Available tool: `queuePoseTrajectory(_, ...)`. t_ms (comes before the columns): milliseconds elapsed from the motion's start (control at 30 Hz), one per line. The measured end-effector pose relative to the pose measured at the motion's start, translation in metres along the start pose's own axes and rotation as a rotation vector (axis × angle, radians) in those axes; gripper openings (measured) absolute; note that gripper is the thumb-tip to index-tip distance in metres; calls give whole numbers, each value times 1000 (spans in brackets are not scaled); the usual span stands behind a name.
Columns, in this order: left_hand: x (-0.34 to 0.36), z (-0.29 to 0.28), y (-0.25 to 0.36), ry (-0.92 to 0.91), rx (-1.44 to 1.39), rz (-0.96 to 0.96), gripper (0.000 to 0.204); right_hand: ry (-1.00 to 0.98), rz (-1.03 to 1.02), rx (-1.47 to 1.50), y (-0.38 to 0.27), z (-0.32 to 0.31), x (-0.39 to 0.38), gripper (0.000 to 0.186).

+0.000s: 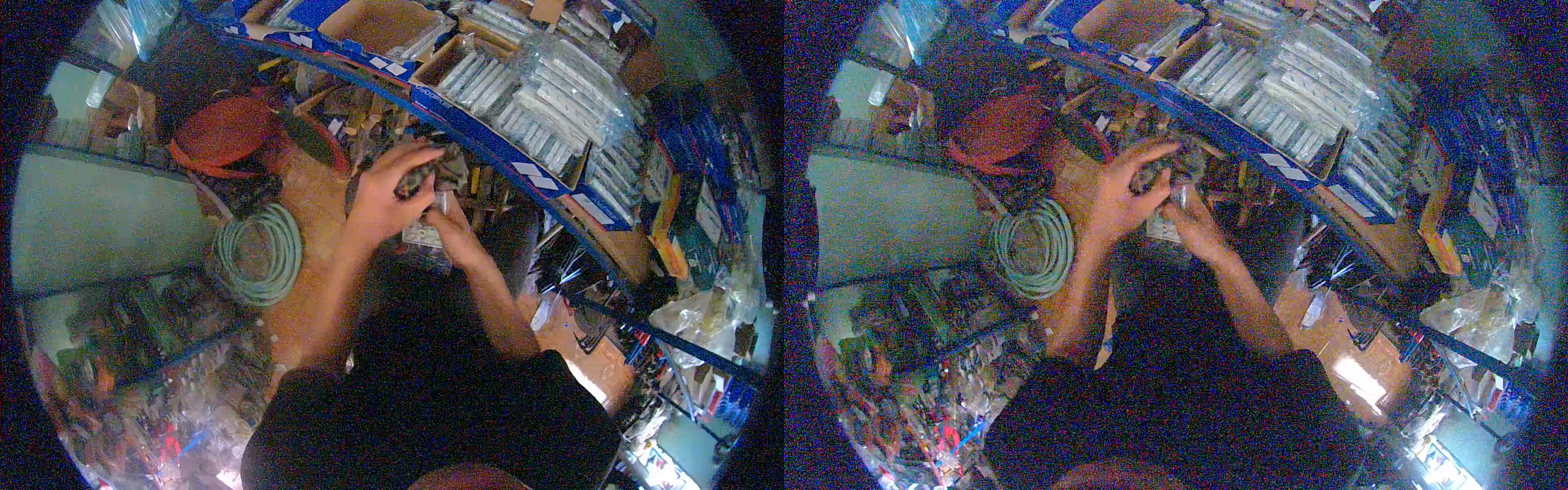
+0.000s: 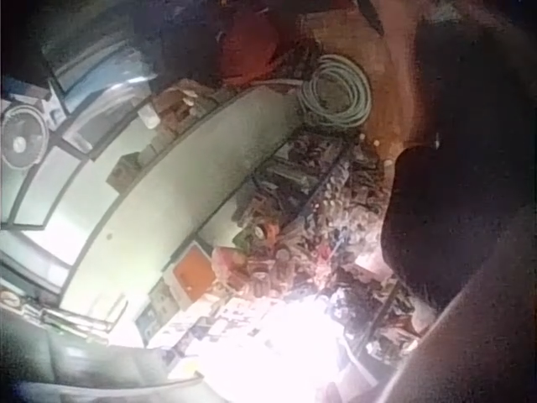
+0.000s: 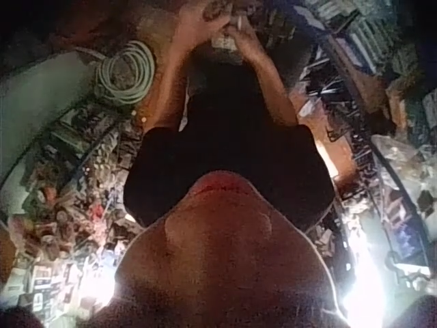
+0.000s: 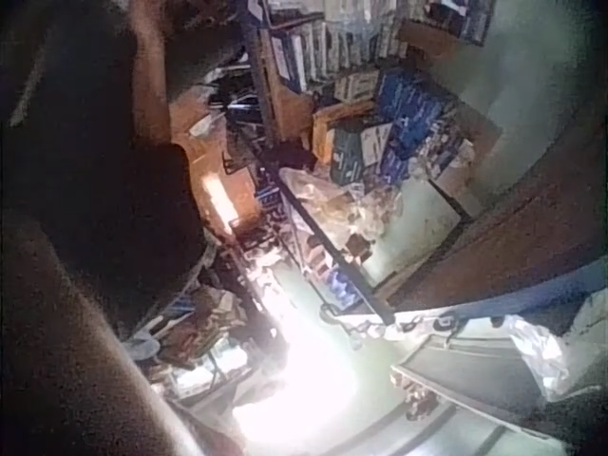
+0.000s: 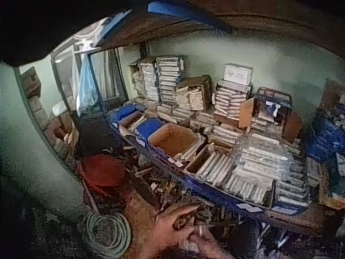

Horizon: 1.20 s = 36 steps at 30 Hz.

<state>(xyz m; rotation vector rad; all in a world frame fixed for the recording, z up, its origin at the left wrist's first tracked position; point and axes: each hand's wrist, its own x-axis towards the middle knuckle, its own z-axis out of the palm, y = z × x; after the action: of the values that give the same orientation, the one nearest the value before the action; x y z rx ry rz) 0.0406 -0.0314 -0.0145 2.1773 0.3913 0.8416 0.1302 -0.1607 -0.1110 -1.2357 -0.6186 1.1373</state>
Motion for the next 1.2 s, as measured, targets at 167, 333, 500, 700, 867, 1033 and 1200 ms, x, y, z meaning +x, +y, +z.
queuePoseTrajectory(167, 23, -25, -24, -24, 35, -135, 41, -150, -68, -323, -3, 0, -1, 80)
queuePoseTrajectory(333, 4, -39, -20, 302, -51, -211, 36, -95, 146, 350, -16, 3, -3, 59)
queuePoseTrajectory(500, -46, 7, 21, -195, 116, 30, 46, -123, 116, 831, -27, 10, 26, 65)
queuePoseTrajectory(700, -100, -8, 25, -329, -254, -207, 55, -77, -3, 982, -50, 23, 50, 74)
queuePoseTrajectory(867, -70, -35, 4, 29, -228, -247, 53, -38, 94, 941, -35, 18, 38, 64)
queuePoseTrajectory(1033, -40, 2, 23, -21, 192, -58, 59, 327, -21, 738, -53, 58, 19, 58)
queuePoseTrajectory(1200, -63, -17, 14, -284, -132, -39, 61, -19, -116, 896, -76, 29, 15, 66)
